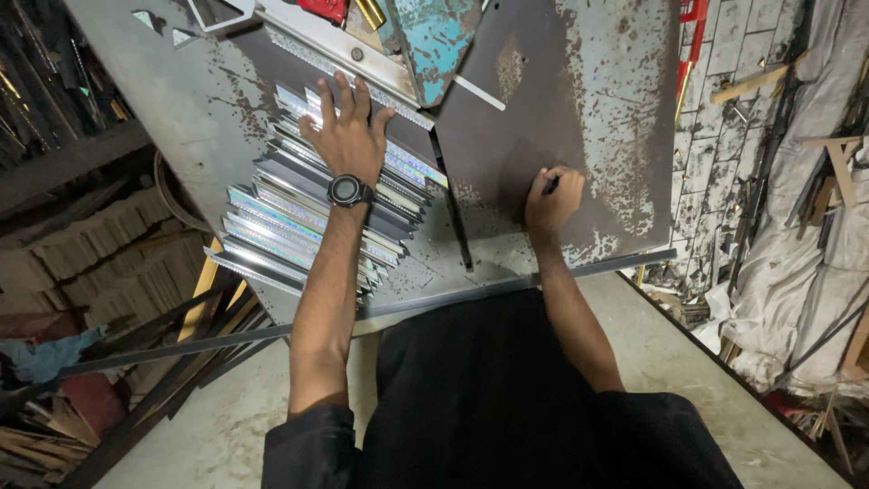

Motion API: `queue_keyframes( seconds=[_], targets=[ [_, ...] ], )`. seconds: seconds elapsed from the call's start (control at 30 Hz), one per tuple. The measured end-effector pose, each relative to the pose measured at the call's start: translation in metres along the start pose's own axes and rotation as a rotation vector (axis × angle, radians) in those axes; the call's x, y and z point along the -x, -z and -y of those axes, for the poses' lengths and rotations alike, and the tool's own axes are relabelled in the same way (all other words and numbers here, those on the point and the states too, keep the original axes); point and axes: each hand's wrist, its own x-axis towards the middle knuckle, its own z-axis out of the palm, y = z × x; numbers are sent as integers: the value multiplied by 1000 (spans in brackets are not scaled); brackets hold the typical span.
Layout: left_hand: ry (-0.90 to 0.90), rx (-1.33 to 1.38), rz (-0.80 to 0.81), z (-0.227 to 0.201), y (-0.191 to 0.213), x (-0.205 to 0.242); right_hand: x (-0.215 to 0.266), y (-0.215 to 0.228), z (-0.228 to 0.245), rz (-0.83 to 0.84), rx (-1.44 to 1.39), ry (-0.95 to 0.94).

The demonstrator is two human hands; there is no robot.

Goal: The person repeatedly picks up long silver metal profiles from a workbench and stacks them into a neat pile. The person handles the profiles by hand, aligning them and placing them one by one onto the growing stack.

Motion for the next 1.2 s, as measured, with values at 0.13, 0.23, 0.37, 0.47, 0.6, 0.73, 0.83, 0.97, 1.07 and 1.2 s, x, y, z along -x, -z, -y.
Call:
queue_keyframes(
  seconds=[0.13, 0.23, 0.37, 0.47, 0.6, 0.73, 0.83, 0.97, 1.07, 1.2],
  targets=[
    [43, 20, -53, -3, -5, -5, -4, -2, 3, 1, 40, -36],
    [67, 19, -61, -2, -6, -16, -15, -9, 8, -5, 29, -17],
    [68, -21, -99, -2, -9, -25, -27, -10, 16, -11, 27, -7],
    [85, -25, -122, -1, -13, -36, -39, -16, 20, -25, 29, 8],
    [107, -22, -131, 2, -15, -53, -51, -21, 25, 18, -21, 25],
    [129, -15, -114, 5, -12, -67, -62, -28, 29, 0, 29, 24],
    [128, -28, -108, 4, -10, -68, -63, -30, 28, -11, 66, 53],
    [124, -49, -97, 2, -9, -67, -64, -31, 26, -17, 54, 56],
    [127, -36, -86, 3, -10, -57, -56, -26, 26, -38, 82, 108],
    [98, -51, -96, -2, -18, -33, -41, -11, 21, -13, 75, 66]
  ],
)
